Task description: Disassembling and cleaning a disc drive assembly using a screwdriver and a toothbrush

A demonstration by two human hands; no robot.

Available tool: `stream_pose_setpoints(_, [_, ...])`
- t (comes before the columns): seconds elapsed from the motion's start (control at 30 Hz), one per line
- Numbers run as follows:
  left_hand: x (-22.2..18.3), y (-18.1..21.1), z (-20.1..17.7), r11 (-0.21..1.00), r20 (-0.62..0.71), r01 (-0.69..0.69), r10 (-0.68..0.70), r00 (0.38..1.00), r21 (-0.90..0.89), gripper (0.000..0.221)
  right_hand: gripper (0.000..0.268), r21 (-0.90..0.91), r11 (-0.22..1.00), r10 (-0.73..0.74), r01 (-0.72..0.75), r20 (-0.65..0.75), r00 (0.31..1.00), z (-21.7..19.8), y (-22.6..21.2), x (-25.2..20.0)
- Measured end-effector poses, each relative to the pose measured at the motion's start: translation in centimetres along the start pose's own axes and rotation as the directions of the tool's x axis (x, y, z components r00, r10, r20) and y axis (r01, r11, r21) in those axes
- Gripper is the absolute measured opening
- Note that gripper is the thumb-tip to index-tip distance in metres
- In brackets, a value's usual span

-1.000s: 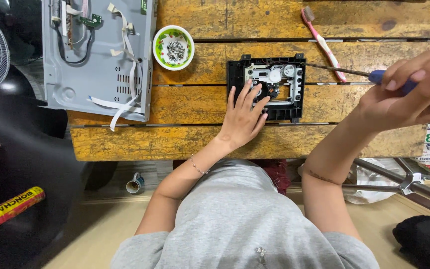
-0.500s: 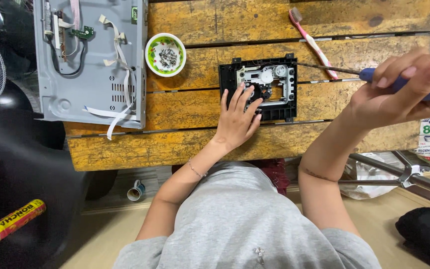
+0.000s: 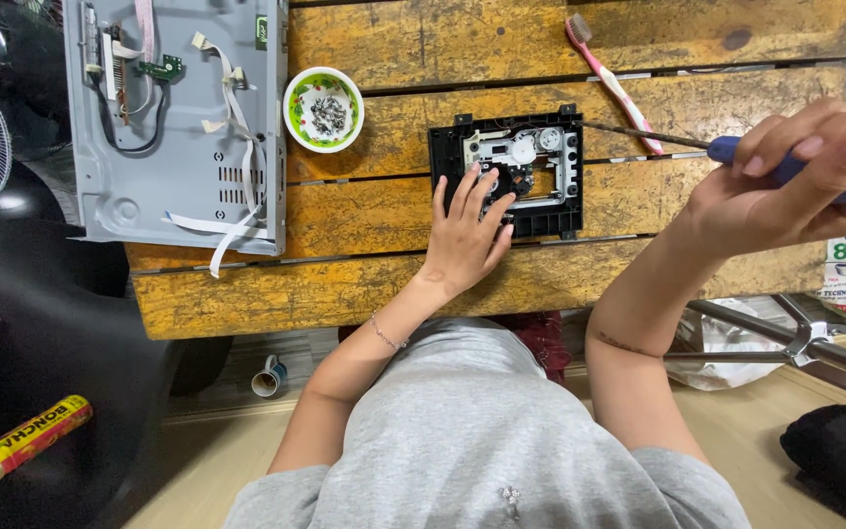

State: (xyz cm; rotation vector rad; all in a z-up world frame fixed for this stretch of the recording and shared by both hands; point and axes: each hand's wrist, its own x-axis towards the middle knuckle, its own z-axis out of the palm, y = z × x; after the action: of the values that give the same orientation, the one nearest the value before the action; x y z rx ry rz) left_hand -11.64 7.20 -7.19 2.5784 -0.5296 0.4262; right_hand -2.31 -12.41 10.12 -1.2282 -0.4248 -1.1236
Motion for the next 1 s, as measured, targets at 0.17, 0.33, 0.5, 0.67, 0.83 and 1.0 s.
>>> stream_pose_setpoints(0.17, [0.0, 0.0, 0.1, 1.0, -0.02, -0.006, 0.006, 1.0, 0.014, 0.037, 0.015, 0.03, 0.999, -0.02, 0.02, -0.007, 1.0, -0.4, 0.8, -0.7])
stream_pose_setpoints(0.33, [0.0, 0.1, 0.2, 1.0, -0.026, -0.006, 0.006, 1.0, 0.01, 0.034, 0.026, 0.026, 0.997, -0.074, 0.073, 0.059, 0.996, 0.6, 0.2, 0.2])
stream_pose_setpoints(0.5, [0.3, 0.2, -0.1, 1.0, -0.036, -0.021, 0.021, 0.999, 0.02, 0.035, 0.026, -0.009, 0.995, -0.102, 0.103, 0.09, 0.991, 2.5, -0.8, 0.9])
stream_pose_setpoints(0.67, [0.2, 0.3, 0.0, 1.0, -0.019, -0.014, 0.015, 1.0, 0.017, 0.036, 0.02, -0.011, 0.995, -0.099, 0.1, 0.076, 0.992, 1.1, 0.1, 0.4])
stream_pose_setpoints(0.83, [0.2, 0.3, 0.2, 0.999, -0.033, -0.014, 0.015, 0.999, 0.04, 0.037, 0.018, -0.243, 0.968, -0.055, 0.066, 0.051, 0.997, 2.7, -0.1, -0.1])
stream_pose_setpoints(1.0, [0.1, 0.2, 0.3, 1.0, -0.034, -0.015, 0.016, 0.999, 0.017, 0.037, 0.017, 0.102, 0.995, -0.041, 0.017, 0.242, 0.969, 3.2, 2.4, 0.1])
